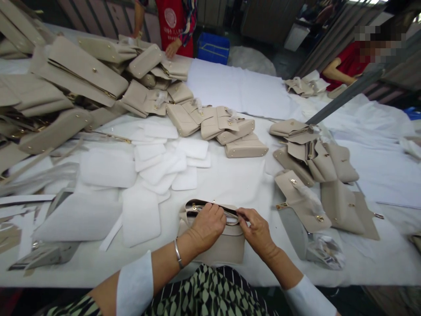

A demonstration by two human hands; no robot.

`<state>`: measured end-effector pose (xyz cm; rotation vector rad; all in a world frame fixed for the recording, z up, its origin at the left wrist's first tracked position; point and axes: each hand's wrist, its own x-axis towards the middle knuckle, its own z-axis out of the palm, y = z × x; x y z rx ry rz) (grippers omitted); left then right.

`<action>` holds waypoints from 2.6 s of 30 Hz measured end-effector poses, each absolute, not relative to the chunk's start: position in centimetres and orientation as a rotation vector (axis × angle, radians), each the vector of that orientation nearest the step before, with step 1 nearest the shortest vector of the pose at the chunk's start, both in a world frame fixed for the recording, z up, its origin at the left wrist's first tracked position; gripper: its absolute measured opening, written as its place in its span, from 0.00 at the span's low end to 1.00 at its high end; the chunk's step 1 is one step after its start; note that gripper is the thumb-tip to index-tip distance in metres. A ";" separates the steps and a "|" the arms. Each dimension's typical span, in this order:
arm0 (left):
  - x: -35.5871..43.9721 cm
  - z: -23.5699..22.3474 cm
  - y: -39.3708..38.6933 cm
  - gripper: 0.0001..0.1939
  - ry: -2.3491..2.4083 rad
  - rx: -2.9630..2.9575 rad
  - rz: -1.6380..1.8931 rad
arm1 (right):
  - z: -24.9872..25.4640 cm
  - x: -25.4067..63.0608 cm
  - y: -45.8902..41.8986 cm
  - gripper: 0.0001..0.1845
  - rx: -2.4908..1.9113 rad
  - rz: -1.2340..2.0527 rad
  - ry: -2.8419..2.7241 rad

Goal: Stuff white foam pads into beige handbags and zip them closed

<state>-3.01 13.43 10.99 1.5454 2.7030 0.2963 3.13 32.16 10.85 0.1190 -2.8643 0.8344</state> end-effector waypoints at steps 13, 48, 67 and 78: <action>-5.9 11.0 15.8 0.09 2.324 1.383 0.449 | 13.7 2.7 32.3 0.13 0.264 -0.045 -3.323; -5.7 9.7 15.8 0.09 2.438 1.460 0.521 | 12.5 0.7 31.8 0.10 1.129 -0.242 -3.134; -4.3 8.1 12.6 0.07 2.632 1.608 0.865 | 14.9 -1.7 31.5 0.07 0.765 -0.185 -3.646; -3.2 6.8 4.5 0.18 2.859 0.766 0.987 | 17.1 -5.7 25.3 0.12 0.877 0.168 -3.660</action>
